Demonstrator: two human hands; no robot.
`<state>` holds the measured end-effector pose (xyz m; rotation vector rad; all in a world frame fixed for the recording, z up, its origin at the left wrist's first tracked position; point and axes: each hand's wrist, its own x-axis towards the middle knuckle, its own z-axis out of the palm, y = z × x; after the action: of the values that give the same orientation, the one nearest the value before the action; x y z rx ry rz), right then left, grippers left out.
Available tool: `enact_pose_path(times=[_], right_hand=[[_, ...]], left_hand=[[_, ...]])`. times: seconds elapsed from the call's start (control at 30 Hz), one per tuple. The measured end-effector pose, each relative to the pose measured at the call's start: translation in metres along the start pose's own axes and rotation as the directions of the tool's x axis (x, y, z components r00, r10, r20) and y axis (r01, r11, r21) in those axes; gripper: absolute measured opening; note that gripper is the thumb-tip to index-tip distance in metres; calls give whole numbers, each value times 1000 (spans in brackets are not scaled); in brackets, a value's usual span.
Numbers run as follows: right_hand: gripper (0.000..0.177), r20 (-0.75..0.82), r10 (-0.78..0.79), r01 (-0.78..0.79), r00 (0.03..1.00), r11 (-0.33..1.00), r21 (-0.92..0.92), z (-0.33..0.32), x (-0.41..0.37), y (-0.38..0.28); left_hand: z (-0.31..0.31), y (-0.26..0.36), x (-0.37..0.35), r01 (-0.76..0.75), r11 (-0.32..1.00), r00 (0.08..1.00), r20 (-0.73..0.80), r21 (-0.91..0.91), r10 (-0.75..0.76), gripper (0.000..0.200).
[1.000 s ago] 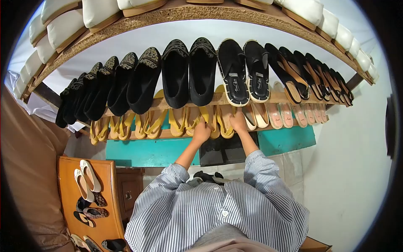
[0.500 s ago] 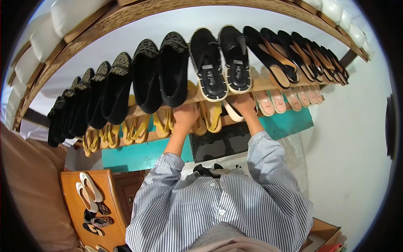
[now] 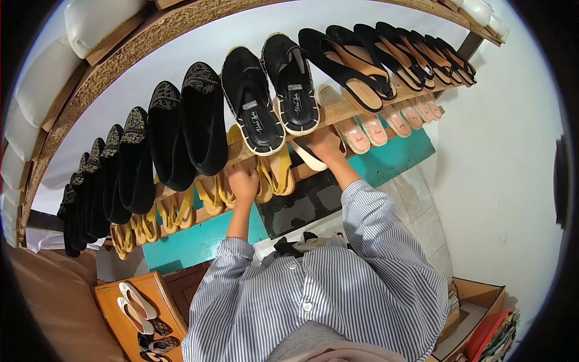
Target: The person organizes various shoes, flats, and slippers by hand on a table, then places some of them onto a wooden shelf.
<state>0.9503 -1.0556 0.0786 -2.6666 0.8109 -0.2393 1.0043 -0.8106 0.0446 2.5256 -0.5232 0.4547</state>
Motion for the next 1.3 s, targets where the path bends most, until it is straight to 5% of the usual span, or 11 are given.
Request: enact_pose_path(times=[0.1,0.37,0.47,0.57,0.63,0.7,0.87,0.97,1.03,1.23,1.3], right_hand=[[33,39,19,-18,999,999,-33,0,-1,-5],[42,140,33,-18,990,994,-108,-3,4,-3],[38,-92,13,-25,996,991,-133,-2,-10,-18],[35,-435,-437,424,787,896,-131,7,-9,-44],[37,-307,-554,577,774,816,-17,-2,-31,-74],[40,-330,-439,491,835,866,92,35,-31,-87],[37,-442,-566,572,696,809,-135,65,-21,-73],[36,-350,-575,637,739,765,88,56,-25,-67],[36,-305,-326,437,895,778,451,65,-26,-71],[34,-403,-347,440,847,883,164,60,-37,-90],[36,-418,-409,474,812,878,62,43,-49,-108]], left_hand=[[-20,18,5,254,950,949,236,-180,-209,57],[-12,-3,1,105,952,994,54,-286,-93,57],[-16,-1,5,87,916,993,105,-392,-50,52],[-13,-4,7,104,917,988,149,-385,-50,52],[-16,-2,8,85,923,991,126,-376,-40,51],[-20,3,9,202,949,941,318,-244,-118,50],[2,-5,-2,112,988,972,219,-108,-86,56],[2,-9,-3,23,994,997,80,-105,-15,58],[-7,-9,-4,84,984,995,61,-160,-75,58],[-48,-1,7,14,941,1000,-12,-338,-19,39],[-72,-6,18,154,973,984,120,-172,-134,32]])
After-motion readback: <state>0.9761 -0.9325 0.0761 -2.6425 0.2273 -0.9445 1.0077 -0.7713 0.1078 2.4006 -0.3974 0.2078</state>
